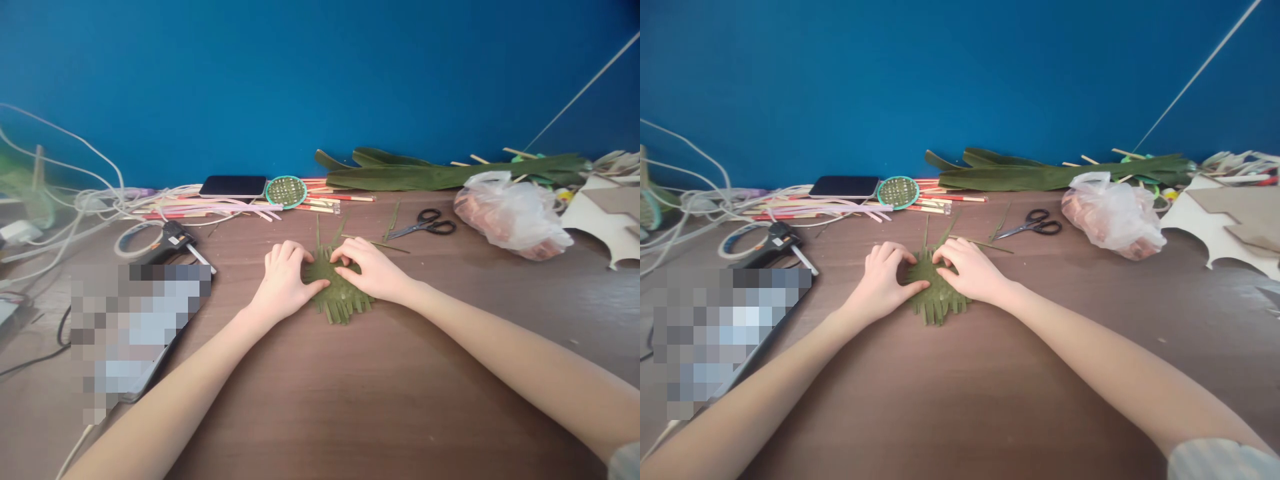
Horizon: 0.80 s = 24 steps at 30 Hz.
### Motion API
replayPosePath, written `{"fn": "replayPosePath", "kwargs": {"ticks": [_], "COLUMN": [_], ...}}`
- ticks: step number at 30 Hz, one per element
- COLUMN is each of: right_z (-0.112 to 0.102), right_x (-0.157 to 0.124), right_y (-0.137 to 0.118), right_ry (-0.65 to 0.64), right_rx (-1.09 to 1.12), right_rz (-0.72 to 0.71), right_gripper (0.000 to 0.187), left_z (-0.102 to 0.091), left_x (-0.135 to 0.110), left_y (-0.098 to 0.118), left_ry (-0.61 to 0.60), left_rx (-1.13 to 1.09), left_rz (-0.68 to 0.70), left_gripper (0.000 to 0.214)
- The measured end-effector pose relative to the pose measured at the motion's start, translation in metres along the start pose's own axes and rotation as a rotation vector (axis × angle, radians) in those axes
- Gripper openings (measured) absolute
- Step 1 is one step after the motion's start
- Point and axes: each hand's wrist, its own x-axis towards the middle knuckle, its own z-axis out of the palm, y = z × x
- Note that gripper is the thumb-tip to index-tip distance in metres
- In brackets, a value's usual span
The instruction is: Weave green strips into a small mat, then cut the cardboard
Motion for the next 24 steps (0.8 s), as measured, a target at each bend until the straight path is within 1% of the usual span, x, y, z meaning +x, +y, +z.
{"fn": "replayPosePath", "kwargs": {"ticks": [6,12,20,24], "right_z": [-0.0011,-0.0015,-0.001,-0.0012], "right_x": [0.0003,0.0004,0.0001,0.0008], "right_y": [-0.001,-0.0013,-0.0002,0.0001], "right_ry": [-0.007,-0.012,-0.01,-0.01], "right_rx": [-0.002,0.005,0.003,0.001], "right_rz": [0.009,0.012,0.007,0.008], "right_gripper": [0.006,0.006,0.006,0.006], "left_z": [-0.0016,0.0005,-0.0012,0.0009], "left_x": [-0.0006,-0.0022,-0.0007,-0.0007], "left_y": [0.0008,-0.0004,0.0006,-0.0001], "left_ry": [-0.013,-0.002,-0.018,0.004], "left_rx": [-0.011,-0.03,-0.037,-0.049], "left_rz": [0.005,-0.004,-0.002,-0.017], "left_gripper": [0.032,0.035,0.032,0.038]}}
